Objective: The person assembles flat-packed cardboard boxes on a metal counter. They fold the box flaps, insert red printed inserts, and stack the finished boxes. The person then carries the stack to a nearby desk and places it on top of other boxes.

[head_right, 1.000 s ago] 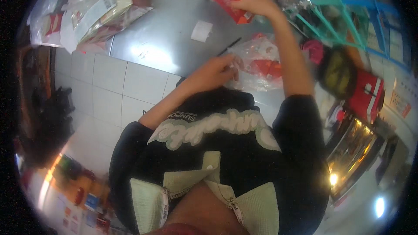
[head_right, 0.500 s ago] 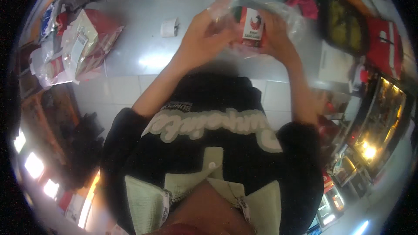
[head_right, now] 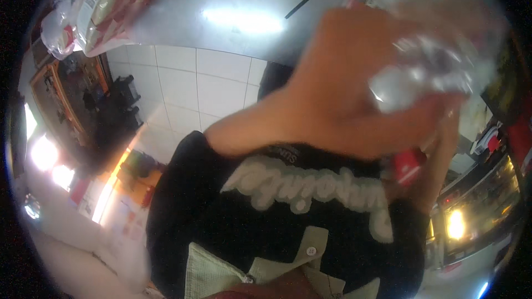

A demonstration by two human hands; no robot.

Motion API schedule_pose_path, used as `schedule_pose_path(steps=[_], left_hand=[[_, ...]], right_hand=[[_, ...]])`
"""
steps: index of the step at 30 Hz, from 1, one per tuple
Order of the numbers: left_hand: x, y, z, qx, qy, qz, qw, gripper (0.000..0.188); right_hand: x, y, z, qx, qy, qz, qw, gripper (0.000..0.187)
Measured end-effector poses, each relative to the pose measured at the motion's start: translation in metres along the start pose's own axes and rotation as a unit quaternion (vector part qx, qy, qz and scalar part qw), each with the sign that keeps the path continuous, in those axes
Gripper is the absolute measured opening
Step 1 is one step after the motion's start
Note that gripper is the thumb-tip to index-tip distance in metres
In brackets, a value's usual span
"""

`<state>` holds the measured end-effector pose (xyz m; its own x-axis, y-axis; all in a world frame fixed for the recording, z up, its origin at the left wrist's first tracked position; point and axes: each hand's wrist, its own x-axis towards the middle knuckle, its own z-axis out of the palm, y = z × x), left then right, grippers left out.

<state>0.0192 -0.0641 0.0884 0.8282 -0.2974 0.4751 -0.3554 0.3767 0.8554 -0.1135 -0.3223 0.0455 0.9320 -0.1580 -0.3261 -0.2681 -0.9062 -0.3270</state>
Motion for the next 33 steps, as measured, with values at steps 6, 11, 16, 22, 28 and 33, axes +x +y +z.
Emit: schedule_pose_path(steps=[6, 11, 16, 22, 28, 33], left_hand=[[0.008, 0.028, 0.000, -0.113, 0.060, -0.116, 0.985, 0.032], [0.042, 0.050, 0.004, -0.063, -0.004, -0.084, 0.994, 0.021], [0.070, 0.064, 0.007, -0.061, -0.091, -0.114, 0.987, 0.032], [0.086, 0.102, -0.050, 0.199, -0.146, -0.088, 0.965, 0.021], [0.065, 0.143, -0.125, 0.213, -0.138, -0.034, 0.967, 0.020], [0.040, 0.208, -0.251, 0.259, -0.027, 0.022, 0.965, 0.022]], right_hand=[[-0.049, 0.010, -0.103, -0.056, -0.096, 0.114, 0.987, 0.073], [-0.074, 0.002, -0.162, -0.168, -0.064, 0.195, 0.964, 0.056], [-0.067, -0.064, -0.194, -0.057, -0.096, 0.131, 0.985, 0.043], [-0.049, -0.120, -0.153, 0.464, -0.099, -0.459, 0.751, 0.034], [-0.003, -0.280, -0.019, 0.442, -0.389, -0.269, 0.762, 0.032], [0.030, -0.402, 0.046, 0.496, -0.440, -0.220, 0.715, 0.027]])
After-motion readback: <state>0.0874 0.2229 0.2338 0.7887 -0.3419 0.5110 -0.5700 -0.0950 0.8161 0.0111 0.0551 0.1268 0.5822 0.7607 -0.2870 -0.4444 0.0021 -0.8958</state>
